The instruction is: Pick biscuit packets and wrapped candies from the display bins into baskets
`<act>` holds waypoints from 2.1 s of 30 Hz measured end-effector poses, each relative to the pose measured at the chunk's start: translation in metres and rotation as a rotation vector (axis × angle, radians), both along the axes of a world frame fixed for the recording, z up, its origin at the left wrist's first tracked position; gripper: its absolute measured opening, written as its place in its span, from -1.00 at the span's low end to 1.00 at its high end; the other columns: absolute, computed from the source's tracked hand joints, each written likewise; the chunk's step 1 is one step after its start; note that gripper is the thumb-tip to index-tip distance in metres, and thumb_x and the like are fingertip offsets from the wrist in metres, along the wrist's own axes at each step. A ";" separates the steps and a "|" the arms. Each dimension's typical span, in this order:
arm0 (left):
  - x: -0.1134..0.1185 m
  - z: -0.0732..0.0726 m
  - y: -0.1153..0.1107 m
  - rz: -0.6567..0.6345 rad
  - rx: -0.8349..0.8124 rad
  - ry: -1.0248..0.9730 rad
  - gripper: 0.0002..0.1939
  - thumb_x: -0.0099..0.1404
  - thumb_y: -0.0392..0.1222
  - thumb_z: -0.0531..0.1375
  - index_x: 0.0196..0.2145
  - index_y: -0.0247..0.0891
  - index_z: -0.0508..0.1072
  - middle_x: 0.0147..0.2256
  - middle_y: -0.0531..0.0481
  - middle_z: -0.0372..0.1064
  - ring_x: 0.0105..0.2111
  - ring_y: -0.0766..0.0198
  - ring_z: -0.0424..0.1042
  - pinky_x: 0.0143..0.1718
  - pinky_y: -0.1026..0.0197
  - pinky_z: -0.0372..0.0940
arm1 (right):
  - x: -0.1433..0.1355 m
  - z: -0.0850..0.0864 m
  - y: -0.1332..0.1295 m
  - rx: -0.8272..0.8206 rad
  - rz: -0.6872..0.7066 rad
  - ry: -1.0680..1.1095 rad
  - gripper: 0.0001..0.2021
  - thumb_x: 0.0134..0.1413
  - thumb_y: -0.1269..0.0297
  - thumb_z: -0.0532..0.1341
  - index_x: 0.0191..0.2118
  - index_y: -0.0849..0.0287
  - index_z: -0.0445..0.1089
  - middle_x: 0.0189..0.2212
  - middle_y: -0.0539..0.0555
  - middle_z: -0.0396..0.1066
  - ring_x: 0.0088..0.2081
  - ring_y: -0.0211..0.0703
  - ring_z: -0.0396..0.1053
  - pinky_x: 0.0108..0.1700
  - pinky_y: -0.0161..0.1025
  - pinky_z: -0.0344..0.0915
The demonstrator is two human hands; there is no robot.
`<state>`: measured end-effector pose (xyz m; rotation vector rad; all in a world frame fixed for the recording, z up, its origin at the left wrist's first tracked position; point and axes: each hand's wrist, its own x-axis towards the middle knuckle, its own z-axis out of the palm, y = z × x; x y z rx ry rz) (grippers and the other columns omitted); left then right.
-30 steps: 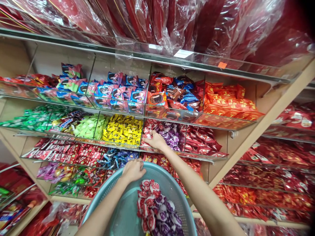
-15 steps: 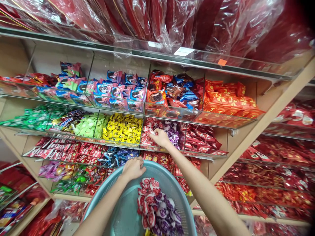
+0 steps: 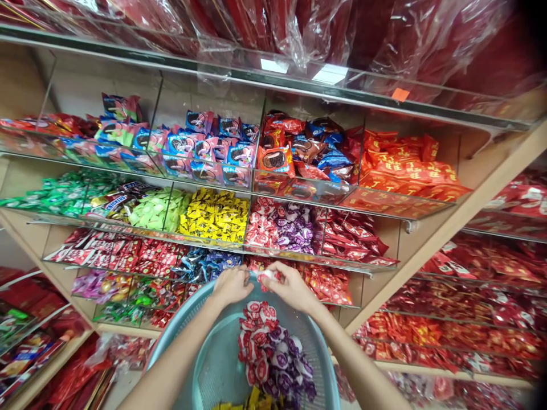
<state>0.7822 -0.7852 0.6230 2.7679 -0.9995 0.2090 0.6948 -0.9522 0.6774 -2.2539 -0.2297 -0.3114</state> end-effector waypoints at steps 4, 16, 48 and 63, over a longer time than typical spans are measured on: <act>-0.001 0.002 0.000 0.031 0.006 0.035 -0.81 0.12 -0.13 0.03 -0.56 -0.20 0.33 -0.34 0.00 0.38 -0.35 0.23 0.38 -0.35 0.23 0.16 | -0.006 -0.042 -0.011 -0.156 -0.146 0.088 -0.75 0.01 0.04 0.11 -0.34 0.11 0.33 -0.55 -0.09 0.33 -0.56 -0.30 0.18 -0.48 -0.35 0.04; 0.000 0.000 0.000 0.019 0.004 0.042 -0.82 0.13 -0.14 0.03 -0.57 -0.19 0.31 -0.36 0.02 0.36 -0.36 0.23 0.37 -0.34 0.22 0.15 | 0.003 -0.083 0.013 -0.604 -0.241 0.118 -0.76 0.06 0.09 0.04 -0.25 0.09 0.32 -0.31 0.07 0.43 -0.29 -0.05 0.41 -0.35 -0.25 0.18; -0.003 0.004 0.000 0.039 -0.016 0.070 -0.80 0.13 -0.13 0.03 -0.58 -0.21 0.29 -0.34 0.02 0.38 -0.35 0.24 0.38 -0.32 0.21 0.16 | -0.018 -0.112 0.039 -0.867 0.094 -0.211 -0.70 -0.02 0.11 0.22 -0.17 0.12 0.28 -0.14 0.06 0.32 -0.13 -0.03 0.24 -0.11 -0.08 0.23; -0.001 0.001 0.001 0.027 -0.019 0.056 -0.81 0.14 -0.14 0.04 -0.56 -0.21 0.31 -0.36 0.01 0.37 -0.34 0.23 0.38 -0.32 0.24 0.16 | -0.026 -0.070 0.027 -0.749 0.052 -0.285 -0.69 0.17 0.10 -0.01 -0.05 0.09 0.27 -0.03 0.10 0.31 -0.16 -0.06 0.21 -0.17 -0.10 0.13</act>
